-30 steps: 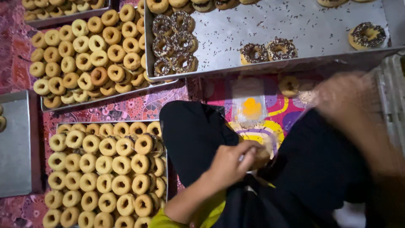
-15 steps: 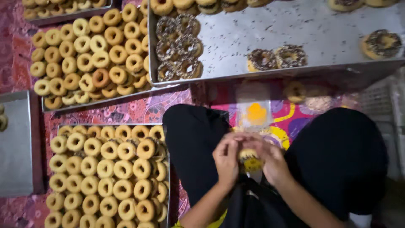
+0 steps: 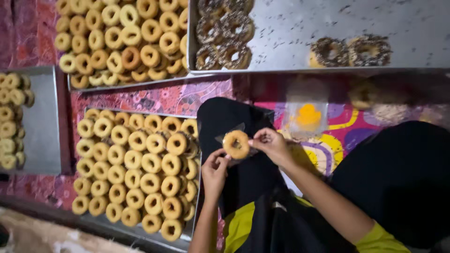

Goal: The person sits on the floor and repeatedly picks donuts from metal trays, places them into small plastic bags, and sets the filled bags aside. The person handles both plain and chocolate-sprinkled donuts.

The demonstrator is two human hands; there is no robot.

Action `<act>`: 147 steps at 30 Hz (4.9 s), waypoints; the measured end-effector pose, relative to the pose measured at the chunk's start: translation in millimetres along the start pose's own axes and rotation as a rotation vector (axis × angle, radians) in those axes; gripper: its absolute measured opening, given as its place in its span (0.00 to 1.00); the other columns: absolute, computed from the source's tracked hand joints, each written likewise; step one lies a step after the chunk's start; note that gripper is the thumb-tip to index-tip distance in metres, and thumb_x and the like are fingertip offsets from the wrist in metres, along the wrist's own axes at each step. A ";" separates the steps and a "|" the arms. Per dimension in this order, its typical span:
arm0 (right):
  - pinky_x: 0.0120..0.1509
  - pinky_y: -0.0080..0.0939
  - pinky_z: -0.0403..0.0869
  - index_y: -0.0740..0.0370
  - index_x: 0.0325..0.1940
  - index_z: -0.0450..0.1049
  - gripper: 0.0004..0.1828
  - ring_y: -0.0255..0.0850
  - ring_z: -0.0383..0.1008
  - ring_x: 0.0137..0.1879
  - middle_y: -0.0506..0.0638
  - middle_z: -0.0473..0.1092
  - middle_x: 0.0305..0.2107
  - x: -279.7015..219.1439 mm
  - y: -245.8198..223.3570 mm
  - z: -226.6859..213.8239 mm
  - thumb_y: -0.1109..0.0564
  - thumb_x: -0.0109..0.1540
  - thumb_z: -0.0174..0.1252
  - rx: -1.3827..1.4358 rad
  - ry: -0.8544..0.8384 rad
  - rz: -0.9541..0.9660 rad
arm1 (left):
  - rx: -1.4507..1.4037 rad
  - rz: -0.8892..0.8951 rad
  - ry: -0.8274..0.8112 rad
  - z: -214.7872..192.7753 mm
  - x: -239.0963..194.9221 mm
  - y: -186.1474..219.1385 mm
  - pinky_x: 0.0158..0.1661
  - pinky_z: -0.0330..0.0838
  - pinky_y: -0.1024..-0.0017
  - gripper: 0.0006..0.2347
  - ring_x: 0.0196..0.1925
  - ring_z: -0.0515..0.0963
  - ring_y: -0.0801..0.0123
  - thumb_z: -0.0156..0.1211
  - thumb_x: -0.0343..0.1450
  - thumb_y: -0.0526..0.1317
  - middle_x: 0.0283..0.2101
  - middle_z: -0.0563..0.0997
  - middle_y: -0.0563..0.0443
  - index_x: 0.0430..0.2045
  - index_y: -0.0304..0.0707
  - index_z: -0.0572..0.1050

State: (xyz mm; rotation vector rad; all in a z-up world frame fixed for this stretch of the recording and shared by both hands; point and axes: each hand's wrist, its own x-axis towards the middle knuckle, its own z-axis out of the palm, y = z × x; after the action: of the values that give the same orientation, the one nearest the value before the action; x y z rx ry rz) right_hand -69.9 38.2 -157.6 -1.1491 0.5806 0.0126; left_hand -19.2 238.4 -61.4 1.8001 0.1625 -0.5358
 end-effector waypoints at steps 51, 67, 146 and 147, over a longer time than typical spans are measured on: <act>0.81 0.67 0.47 0.43 0.82 0.47 0.60 0.47 0.66 0.74 0.49 0.66 0.68 61.9 -300.9 -277.9 0.61 0.52 0.72 -1.086 0.055 -0.287 | -1.267 -0.394 -0.622 191.8 74.0 112.6 0.58 0.77 0.64 0.19 0.58 0.80 0.60 0.47 0.79 0.51 0.58 0.79 0.44 0.56 0.34 0.72; 0.62 0.43 0.73 0.61 0.80 0.35 0.66 0.51 0.71 0.65 0.68 0.59 0.65 -127.0 -182.4 -95.4 0.67 0.48 0.72 -0.573 0.454 -0.768 | -1.149 -0.361 -0.581 201.8 -21.8 139.1 0.42 0.83 0.67 0.18 0.49 0.78 0.61 0.53 0.77 0.50 0.51 0.78 0.44 0.55 0.37 0.72; 0.47 0.44 0.75 0.71 0.50 0.77 0.22 0.40 0.77 0.43 0.56 0.78 0.41 48.9 -74.8 -352.2 0.48 0.63 0.65 -0.432 0.754 -0.051 | 0.043 0.284 -0.498 435.5 137.2 -57.3 0.37 0.74 0.74 0.11 0.35 0.80 0.73 0.66 0.70 0.35 0.36 0.84 0.48 0.43 0.29 0.81; 0.46 0.45 0.75 0.72 0.47 0.79 0.22 0.42 0.77 0.42 0.58 0.78 0.39 52.7 -71.4 -363.2 0.48 0.63 0.66 -0.458 0.725 0.016 | 0.140 0.293 -0.444 448.6 143.2 -62.5 0.37 0.74 0.73 0.11 0.35 0.81 0.72 0.66 0.69 0.36 0.35 0.84 0.48 0.41 0.29 0.81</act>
State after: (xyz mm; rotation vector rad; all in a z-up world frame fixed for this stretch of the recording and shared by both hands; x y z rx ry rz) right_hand -158.6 -319.4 -221.4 -1.5984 1.2744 -0.2800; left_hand -38.8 -188.0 -270.0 1.7527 -0.4467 -0.7320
